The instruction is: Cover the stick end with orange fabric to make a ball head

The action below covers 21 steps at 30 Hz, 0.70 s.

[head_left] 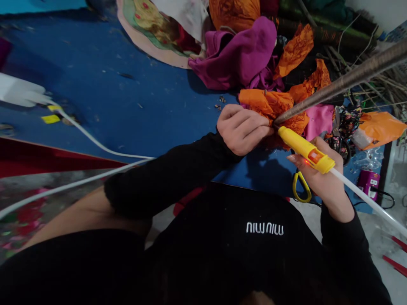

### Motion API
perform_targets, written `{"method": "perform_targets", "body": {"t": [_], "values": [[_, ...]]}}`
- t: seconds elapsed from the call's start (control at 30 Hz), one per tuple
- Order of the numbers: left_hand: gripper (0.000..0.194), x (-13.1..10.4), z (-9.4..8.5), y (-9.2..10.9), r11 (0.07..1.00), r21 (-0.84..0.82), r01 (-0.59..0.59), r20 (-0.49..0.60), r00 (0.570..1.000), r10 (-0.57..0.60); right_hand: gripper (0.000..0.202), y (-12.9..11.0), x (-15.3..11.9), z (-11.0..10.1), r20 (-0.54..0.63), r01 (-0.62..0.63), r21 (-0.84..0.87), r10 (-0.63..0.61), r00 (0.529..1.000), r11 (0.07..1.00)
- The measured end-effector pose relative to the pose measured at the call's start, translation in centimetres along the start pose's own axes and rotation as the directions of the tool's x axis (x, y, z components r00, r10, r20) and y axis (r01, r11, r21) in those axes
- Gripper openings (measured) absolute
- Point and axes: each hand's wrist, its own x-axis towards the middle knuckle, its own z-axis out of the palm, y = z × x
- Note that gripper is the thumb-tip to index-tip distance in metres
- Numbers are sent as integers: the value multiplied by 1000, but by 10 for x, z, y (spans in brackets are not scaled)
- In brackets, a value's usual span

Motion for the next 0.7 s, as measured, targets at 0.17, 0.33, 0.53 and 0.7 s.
{"method": "perform_targets", "body": {"t": [0.17, 0.33, 0.53, 0.7], "values": [[18, 13, -6, 3, 999, 18, -51, -104, 993, 53, 57, 1, -1, -3, 10, -3, -89, 4, 1000, 996], [24, 36, -12, 7, 971, 176, -161, -300, 931, 209, 53, -1, -2, -1, 9, -10, -94, 11, 1000, 996], [22, 37, -10, 10, 983, 131, -131, -310, 936, 166, 54, 0, -3, -4, 15, 23, -115, -21, 1000, 993], [19, 29, -8, 5, 975, 166, -149, -284, 939, 192, 54, 0, -1, 0, -4, 29, -49, -30, 1000, 998]]}}
